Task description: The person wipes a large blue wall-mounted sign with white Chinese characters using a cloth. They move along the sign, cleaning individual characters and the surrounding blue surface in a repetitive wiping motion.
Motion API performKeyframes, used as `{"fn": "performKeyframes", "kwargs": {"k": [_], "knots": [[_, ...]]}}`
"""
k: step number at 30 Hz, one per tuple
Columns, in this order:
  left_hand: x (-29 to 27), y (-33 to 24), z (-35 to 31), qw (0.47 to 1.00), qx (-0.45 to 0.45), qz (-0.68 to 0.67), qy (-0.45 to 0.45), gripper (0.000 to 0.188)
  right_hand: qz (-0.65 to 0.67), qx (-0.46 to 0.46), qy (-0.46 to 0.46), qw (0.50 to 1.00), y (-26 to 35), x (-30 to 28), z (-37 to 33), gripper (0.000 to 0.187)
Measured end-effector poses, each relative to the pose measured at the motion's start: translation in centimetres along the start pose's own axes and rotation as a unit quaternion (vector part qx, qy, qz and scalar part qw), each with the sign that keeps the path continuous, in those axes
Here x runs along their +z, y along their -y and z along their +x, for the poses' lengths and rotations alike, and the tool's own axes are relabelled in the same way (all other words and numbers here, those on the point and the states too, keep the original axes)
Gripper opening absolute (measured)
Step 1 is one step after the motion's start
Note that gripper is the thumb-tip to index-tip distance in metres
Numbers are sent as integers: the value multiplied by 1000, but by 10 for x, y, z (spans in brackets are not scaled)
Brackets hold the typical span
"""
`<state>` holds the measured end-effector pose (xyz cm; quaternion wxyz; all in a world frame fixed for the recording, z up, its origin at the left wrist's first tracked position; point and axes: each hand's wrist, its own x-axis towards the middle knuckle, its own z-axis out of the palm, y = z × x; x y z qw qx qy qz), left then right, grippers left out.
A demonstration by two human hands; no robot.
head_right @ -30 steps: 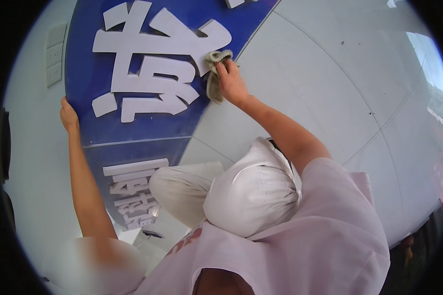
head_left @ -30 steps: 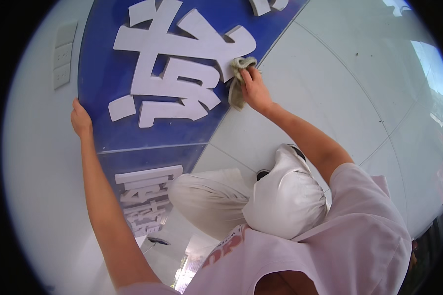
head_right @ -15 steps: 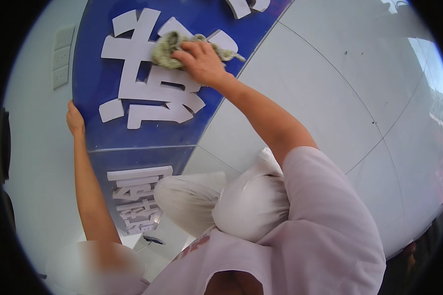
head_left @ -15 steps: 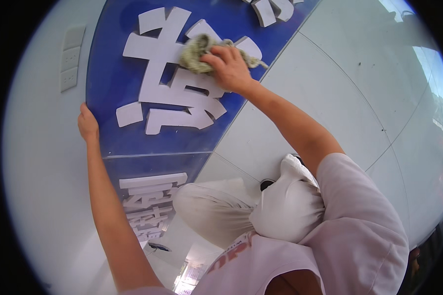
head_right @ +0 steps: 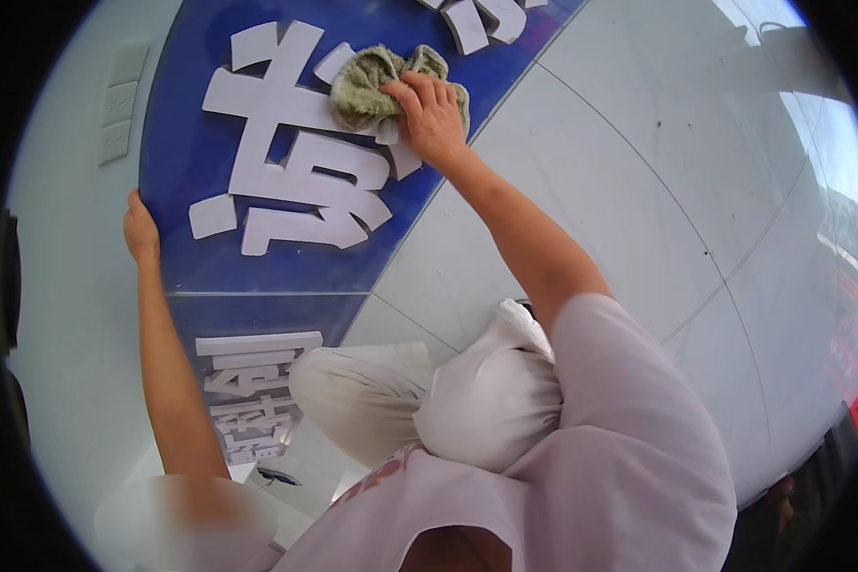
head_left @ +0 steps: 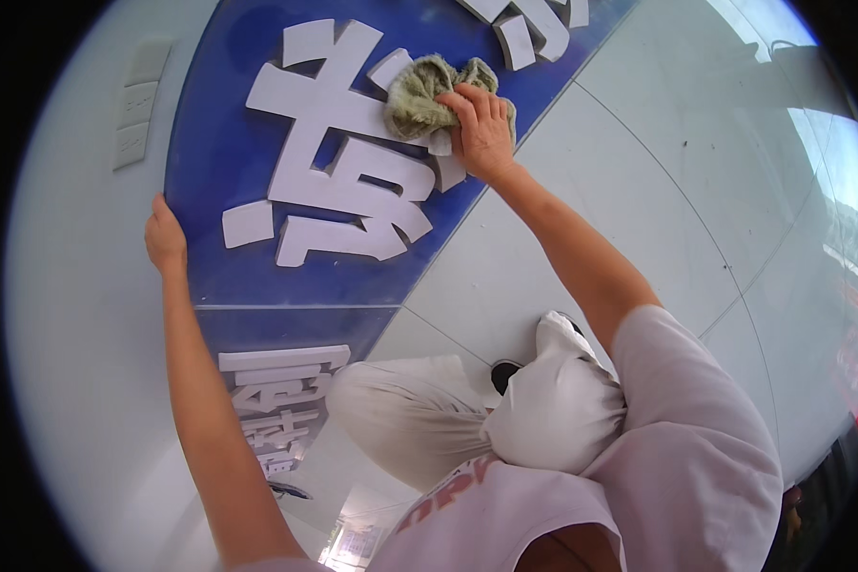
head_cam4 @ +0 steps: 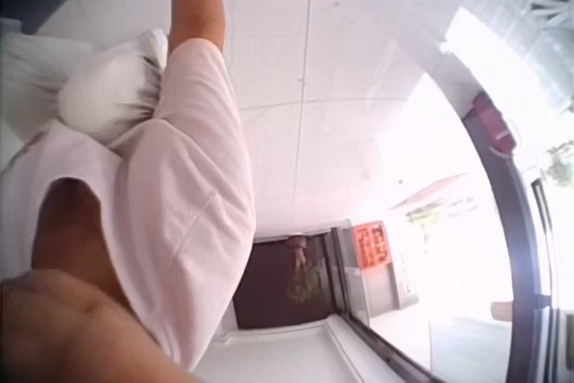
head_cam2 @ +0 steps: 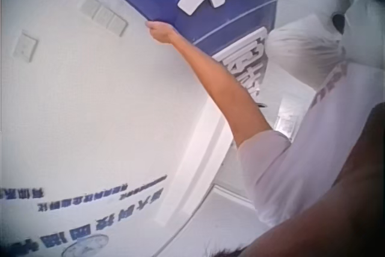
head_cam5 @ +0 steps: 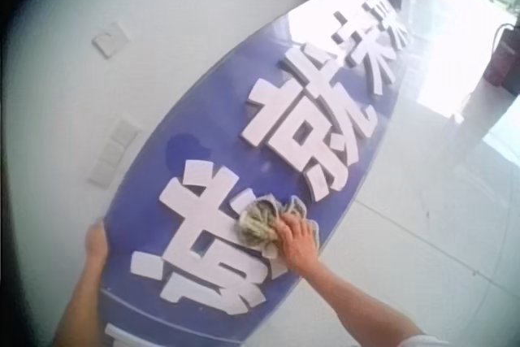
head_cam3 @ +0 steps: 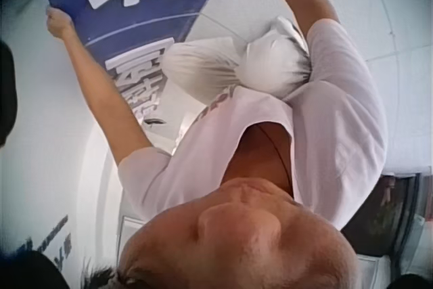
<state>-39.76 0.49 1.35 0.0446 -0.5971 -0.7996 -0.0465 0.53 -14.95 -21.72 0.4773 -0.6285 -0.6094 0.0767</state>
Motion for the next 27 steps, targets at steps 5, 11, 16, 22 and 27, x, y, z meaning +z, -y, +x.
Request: {"fn": "performKeyframes", "kwargs": {"k": [5,11,16,22,27], "knots": [[-5,-2,-1,1000,2,-4,19,77,-10,-48,-10,999,-23,10,-16,55],[-12,-5,-11,1000,-9,8,25,76,5,14,-14,1000,-4,5,-26,53],[-8,-16,-13,999,4,-9,44,74,-39,156,203,966,-45,-37,-133,43],[-20,-18,-18,999,-5,-1,32,72,178,191,156,953,38,-71,-38,42],[-16,-23,-19,1000,5,0,21,71,72,-45,17,996,66,-15,78,44]]}}
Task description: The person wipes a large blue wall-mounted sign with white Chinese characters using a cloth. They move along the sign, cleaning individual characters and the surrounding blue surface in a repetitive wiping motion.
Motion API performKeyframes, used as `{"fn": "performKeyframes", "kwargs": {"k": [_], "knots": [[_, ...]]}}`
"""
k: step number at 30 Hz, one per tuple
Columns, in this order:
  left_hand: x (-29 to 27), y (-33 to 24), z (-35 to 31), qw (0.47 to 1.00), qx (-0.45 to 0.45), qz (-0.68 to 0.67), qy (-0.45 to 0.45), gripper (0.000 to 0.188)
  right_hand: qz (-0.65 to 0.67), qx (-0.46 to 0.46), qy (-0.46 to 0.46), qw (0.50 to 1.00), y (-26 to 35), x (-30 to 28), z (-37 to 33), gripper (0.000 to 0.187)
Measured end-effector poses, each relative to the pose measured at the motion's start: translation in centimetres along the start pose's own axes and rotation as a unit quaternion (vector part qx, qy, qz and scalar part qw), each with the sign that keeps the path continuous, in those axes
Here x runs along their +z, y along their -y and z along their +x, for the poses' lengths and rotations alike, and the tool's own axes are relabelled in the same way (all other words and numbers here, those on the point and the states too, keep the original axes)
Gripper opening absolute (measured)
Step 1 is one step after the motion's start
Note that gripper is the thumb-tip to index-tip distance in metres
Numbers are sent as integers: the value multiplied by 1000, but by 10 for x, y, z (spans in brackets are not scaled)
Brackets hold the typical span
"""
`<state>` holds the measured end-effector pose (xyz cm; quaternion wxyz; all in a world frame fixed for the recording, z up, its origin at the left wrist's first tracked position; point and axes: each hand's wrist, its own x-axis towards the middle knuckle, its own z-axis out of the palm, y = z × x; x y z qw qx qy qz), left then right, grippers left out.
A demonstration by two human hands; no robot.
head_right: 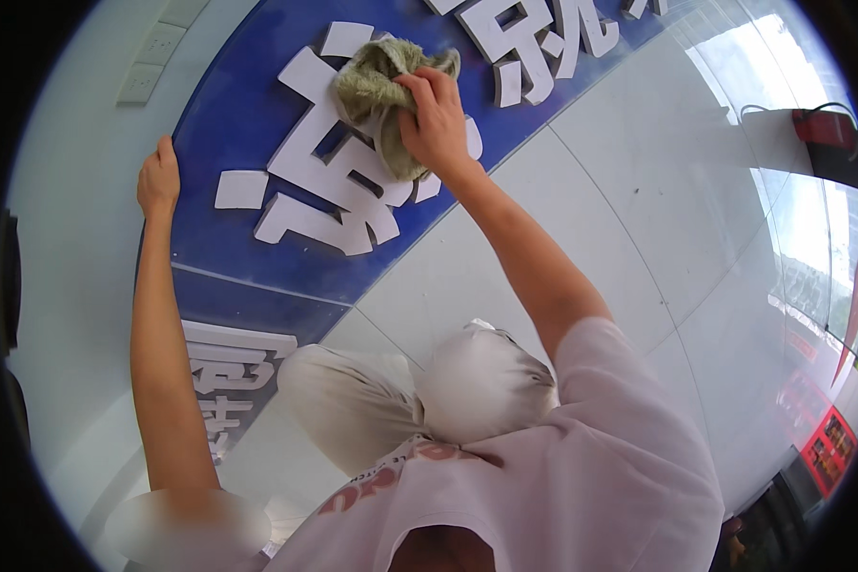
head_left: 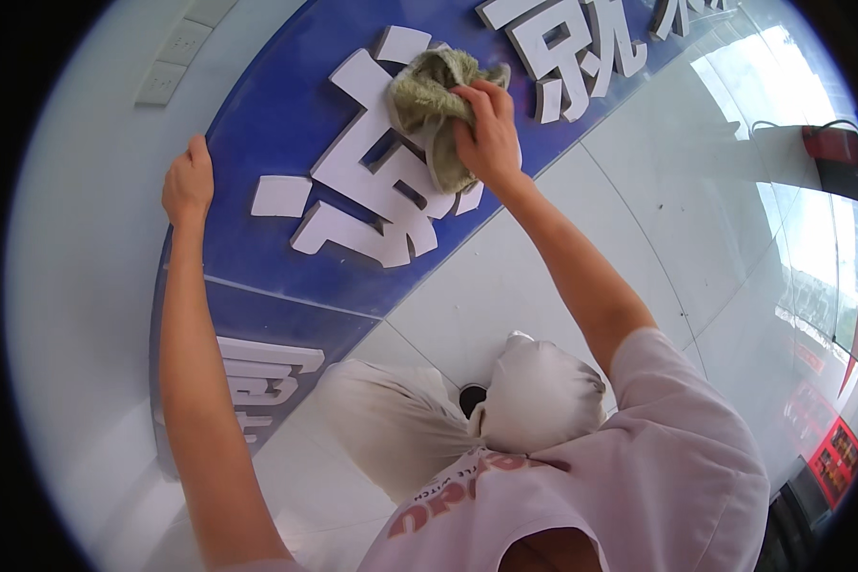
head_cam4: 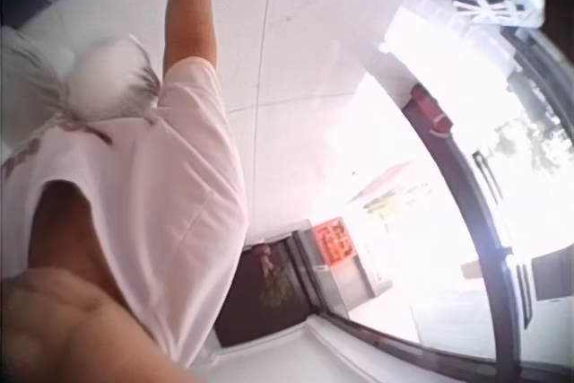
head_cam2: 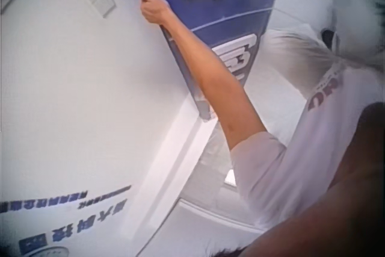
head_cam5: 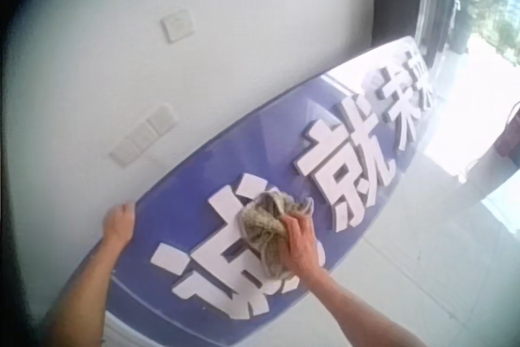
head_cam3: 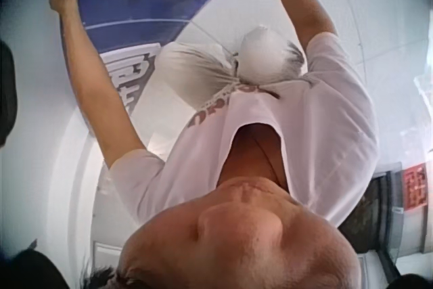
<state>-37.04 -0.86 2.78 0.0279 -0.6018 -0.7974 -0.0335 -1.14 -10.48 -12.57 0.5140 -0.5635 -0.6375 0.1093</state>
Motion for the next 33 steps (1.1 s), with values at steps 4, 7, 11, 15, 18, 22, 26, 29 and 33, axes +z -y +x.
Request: {"fn": "performKeyframes", "kwargs": {"k": [4,7,11,15,18,22,26,29,33], "knots": [[1,-2,2,1000,14,3,5,71,-54,90,-7,994,-28,33,-47,46],[-3,-10,2,1000,9,-1,25,70,-132,110,185,968,-52,-2,-143,49],[-6,4,-3,1000,-1,12,13,69,-4,210,239,948,-13,-33,-155,41],[-5,-1,-4,1000,5,4,12,68,42,-10,77,996,37,-10,-40,50],[-4,-4,-2,1000,5,4,5,67,49,-148,-8,988,68,42,54,58],[-1,-1,-3,1000,18,-8,11,66,-39,-185,6,982,46,73,48,56],[-5,-4,-4,1000,17,-9,15,65,-90,-84,75,990,2,47,-29,46],[-8,-7,-6,999,6,-30,30,65,-139,18,248,959,-34,-13,-99,38],[-9,0,-4,1000,10,-25,15,65,-45,141,226,963,-18,-44,-69,40]]}}
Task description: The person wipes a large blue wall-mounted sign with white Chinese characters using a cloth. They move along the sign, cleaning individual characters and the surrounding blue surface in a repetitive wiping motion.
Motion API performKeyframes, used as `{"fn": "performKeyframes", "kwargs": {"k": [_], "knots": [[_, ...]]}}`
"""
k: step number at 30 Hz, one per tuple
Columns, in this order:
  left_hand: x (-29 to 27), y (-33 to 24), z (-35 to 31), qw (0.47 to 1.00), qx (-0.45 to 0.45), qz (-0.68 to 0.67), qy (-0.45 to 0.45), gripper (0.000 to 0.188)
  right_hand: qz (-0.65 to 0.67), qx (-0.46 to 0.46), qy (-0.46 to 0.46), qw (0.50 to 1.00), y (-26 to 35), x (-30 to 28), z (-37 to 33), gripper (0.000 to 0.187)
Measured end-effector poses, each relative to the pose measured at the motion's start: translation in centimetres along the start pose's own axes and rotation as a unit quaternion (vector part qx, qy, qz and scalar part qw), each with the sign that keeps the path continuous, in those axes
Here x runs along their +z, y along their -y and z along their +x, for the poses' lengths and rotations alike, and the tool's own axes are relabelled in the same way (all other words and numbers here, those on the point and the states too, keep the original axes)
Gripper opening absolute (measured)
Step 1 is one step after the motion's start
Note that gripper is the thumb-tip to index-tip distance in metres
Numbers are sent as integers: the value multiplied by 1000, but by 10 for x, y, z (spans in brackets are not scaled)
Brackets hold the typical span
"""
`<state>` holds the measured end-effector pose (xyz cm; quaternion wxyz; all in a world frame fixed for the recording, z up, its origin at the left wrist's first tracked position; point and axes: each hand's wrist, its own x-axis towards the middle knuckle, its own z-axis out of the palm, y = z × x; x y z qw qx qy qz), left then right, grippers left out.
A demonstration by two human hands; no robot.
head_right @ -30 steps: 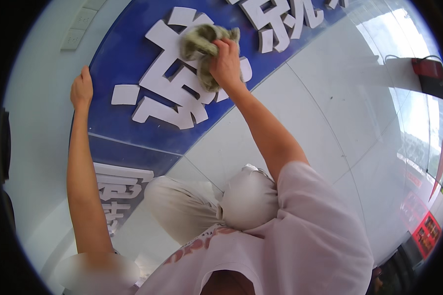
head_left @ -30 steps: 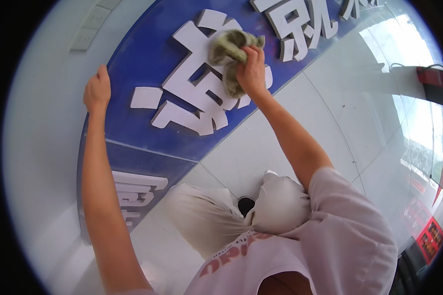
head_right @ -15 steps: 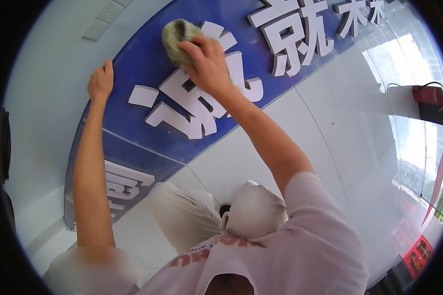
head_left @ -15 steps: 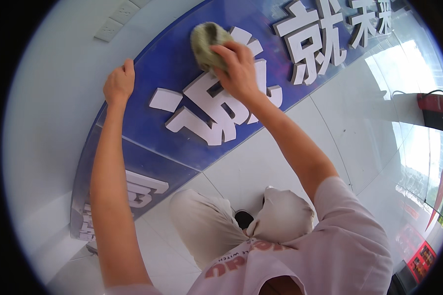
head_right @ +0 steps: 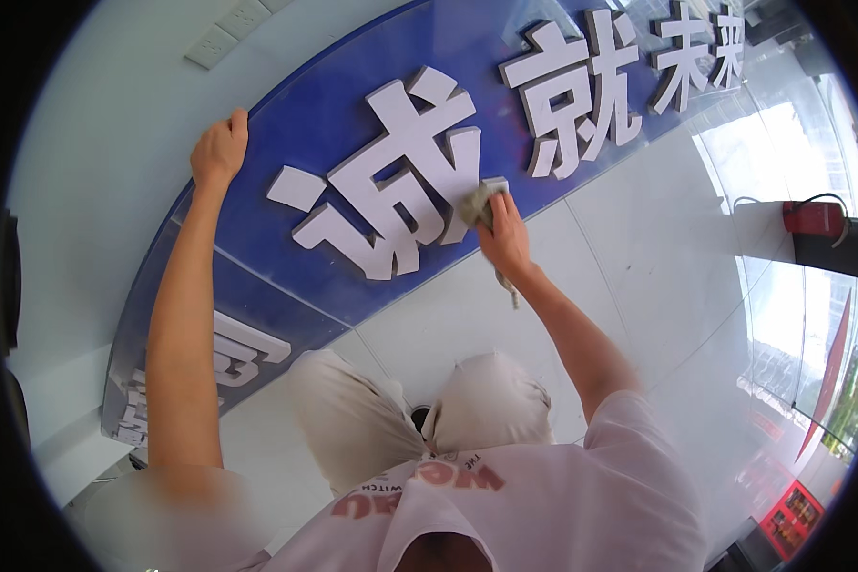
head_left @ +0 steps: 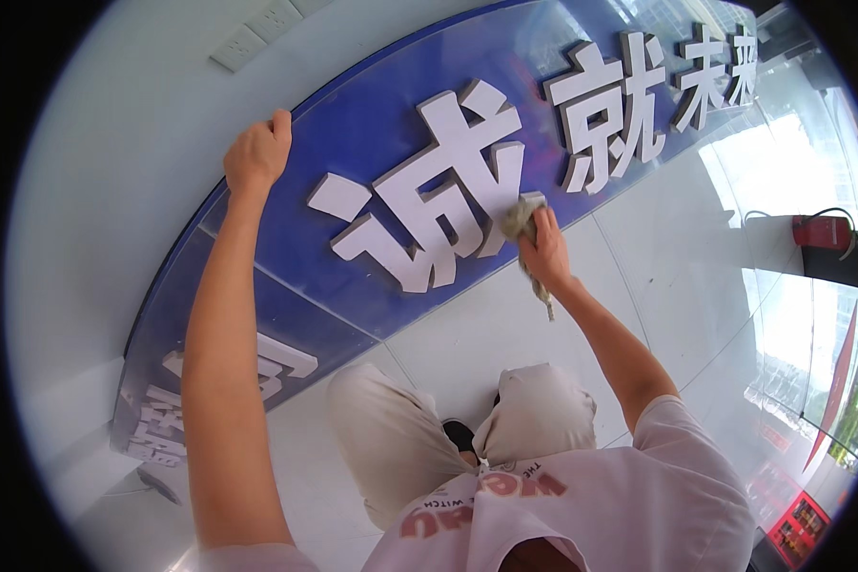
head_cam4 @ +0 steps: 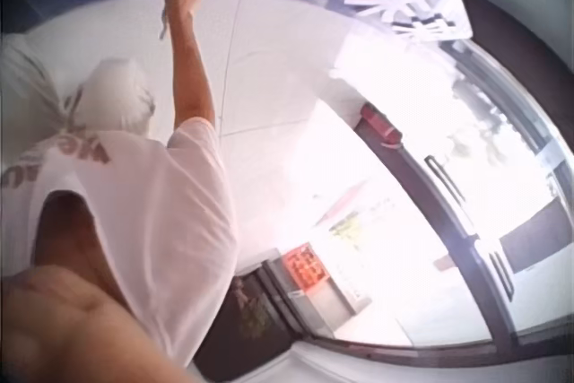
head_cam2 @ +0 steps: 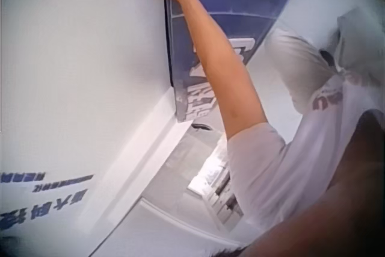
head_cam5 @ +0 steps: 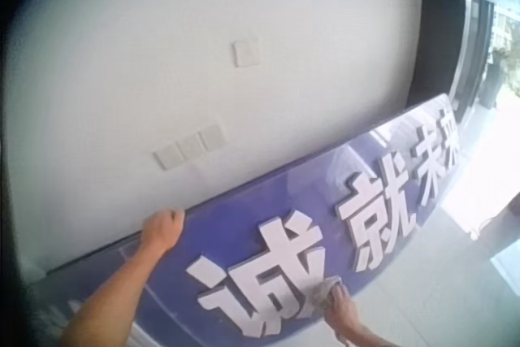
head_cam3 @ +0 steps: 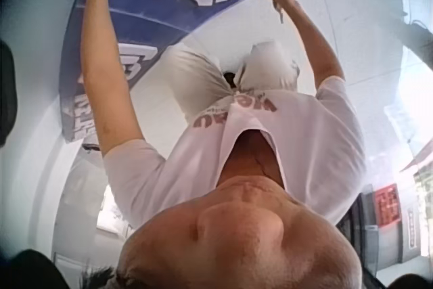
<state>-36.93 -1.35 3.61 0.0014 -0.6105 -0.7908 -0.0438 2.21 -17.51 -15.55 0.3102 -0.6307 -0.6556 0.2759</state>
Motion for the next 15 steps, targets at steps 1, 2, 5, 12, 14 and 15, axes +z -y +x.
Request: {"fn": "performKeyframes", "kwargs": {"k": [1,2,5,12,14,15], "knots": [[-2,3,-3,1000,0,-1,-7,65,15,-69,-61,996,24,-4,23,42],[4,4,-3,1000,3,1,-6,65,3,-124,-119,985,49,-6,49,44],[8,-2,0,1000,10,5,-18,65,-8,-243,-315,917,107,-6,147,47],[4,-7,-2,1000,15,-2,2,64,-111,-263,-228,931,37,37,99,48],[1,-2,-2,1000,-2,1,21,64,-146,-293,-105,939,15,36,58,43],[1,-4,0,1000,3,-6,12,64,-173,-304,-41,936,-4,30,44,42]]}}
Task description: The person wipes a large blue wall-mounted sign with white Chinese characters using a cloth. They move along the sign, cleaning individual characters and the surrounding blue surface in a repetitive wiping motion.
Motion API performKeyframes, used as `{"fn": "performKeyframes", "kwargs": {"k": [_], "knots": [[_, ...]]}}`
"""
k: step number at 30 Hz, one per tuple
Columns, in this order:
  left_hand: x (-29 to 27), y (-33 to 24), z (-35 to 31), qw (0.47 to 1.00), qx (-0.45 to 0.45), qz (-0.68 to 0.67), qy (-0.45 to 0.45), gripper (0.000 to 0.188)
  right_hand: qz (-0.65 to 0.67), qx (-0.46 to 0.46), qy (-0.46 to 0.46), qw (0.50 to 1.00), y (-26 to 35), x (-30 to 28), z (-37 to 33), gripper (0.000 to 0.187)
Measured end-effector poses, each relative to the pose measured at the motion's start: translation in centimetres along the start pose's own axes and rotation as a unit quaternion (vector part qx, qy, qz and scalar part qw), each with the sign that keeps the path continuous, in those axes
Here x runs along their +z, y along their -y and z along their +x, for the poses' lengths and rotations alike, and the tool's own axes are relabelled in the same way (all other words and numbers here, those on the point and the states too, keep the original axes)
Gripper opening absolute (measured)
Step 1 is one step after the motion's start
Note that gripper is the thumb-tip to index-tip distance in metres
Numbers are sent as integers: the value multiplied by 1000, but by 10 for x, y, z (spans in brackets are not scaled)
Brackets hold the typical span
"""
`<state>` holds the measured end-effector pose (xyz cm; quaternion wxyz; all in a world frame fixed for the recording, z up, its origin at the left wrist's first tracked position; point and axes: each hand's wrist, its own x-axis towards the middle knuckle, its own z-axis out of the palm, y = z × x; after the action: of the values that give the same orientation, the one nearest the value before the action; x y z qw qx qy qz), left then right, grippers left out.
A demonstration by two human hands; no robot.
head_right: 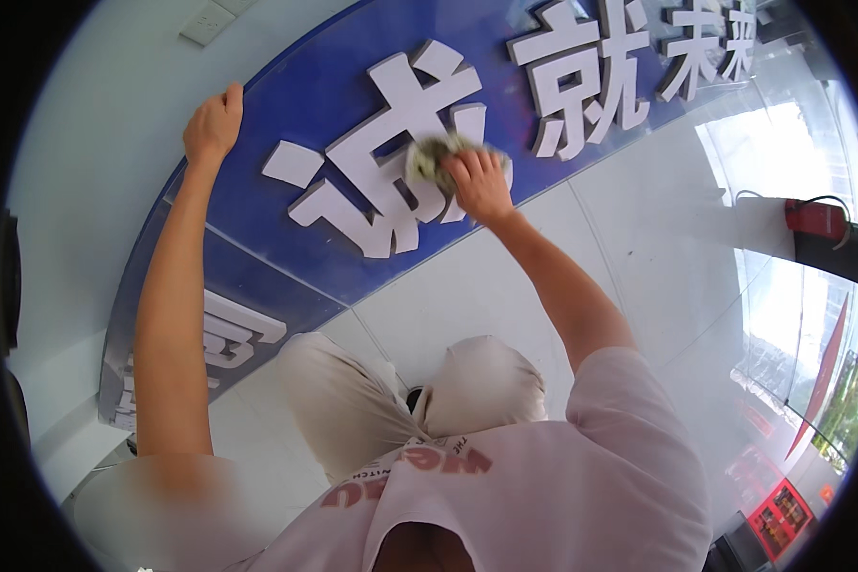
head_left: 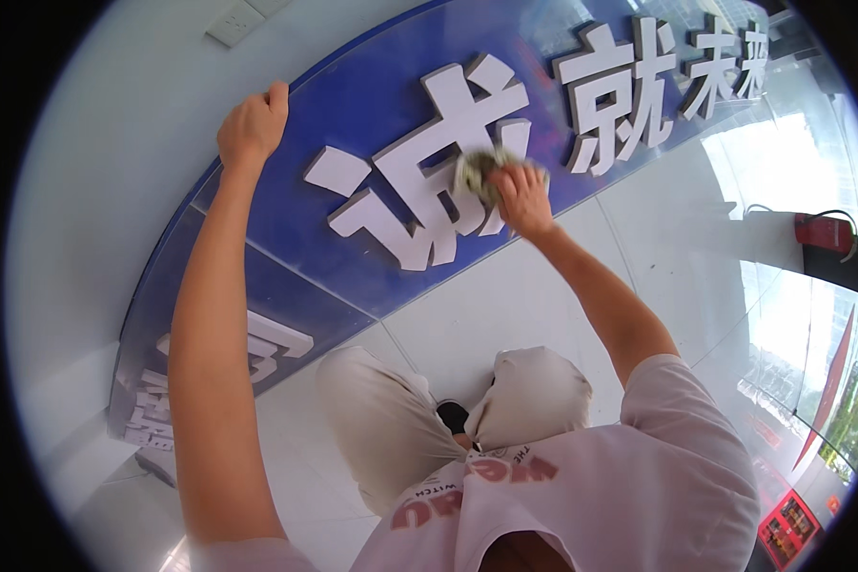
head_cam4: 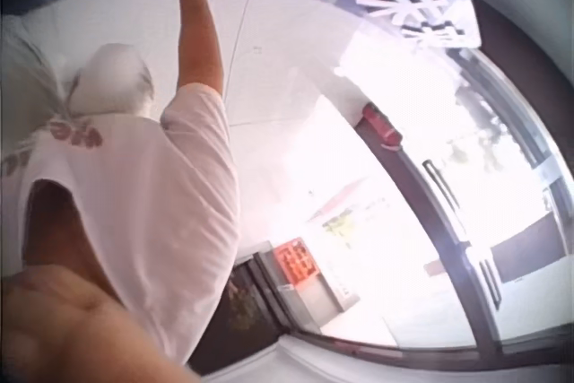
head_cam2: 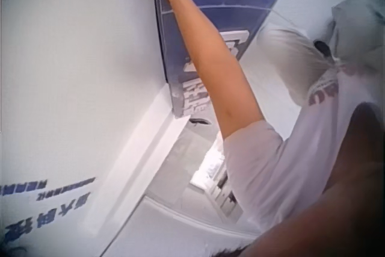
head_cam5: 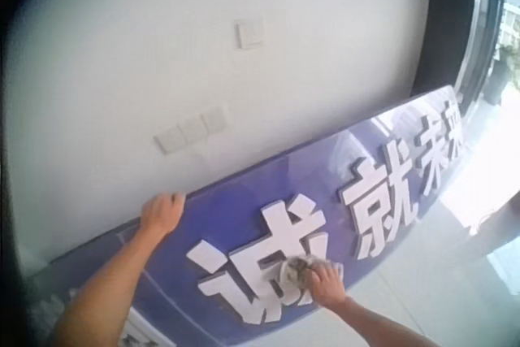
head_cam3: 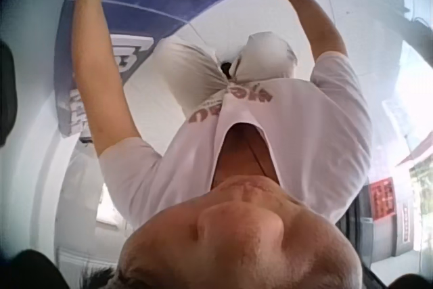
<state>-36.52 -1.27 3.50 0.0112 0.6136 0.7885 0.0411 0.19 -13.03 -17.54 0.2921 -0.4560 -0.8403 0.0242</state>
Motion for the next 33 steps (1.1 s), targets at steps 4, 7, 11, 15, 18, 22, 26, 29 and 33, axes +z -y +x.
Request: {"fn": "performKeyframes", "kwargs": {"k": [4,7,11,15,18,22,26,29,33], "knots": [[-3,1,3,1000,5,-14,-6,63,93,349,305,881,-6,-14,-147,41],[2,-1,2,1000,11,2,-11,63,127,385,172,898,3,-38,-182,41],[1,9,-1,1000,0,7,5,64,226,332,37,915,54,-62,-69,45],[3,1,4,1000,2,10,7,64,188,151,-98,966,71,-38,33,50],[3,2,3,1000,2,9,1,65,126,162,-53,977,78,-16,42,51],[2,7,0,1000,-3,15,3,65,97,244,122,957,84,-22,36,55],[-2,-2,0,1000,1,-4,28,66,142,322,92,932,75,10,-4,57],[2,10,3,1000,7,-4,-3,66,149,392,169,892,72,21,-56,57],[0,2,1,1000,7,-7,23,66,133,398,253,872,68,-1,-55,55]]}}
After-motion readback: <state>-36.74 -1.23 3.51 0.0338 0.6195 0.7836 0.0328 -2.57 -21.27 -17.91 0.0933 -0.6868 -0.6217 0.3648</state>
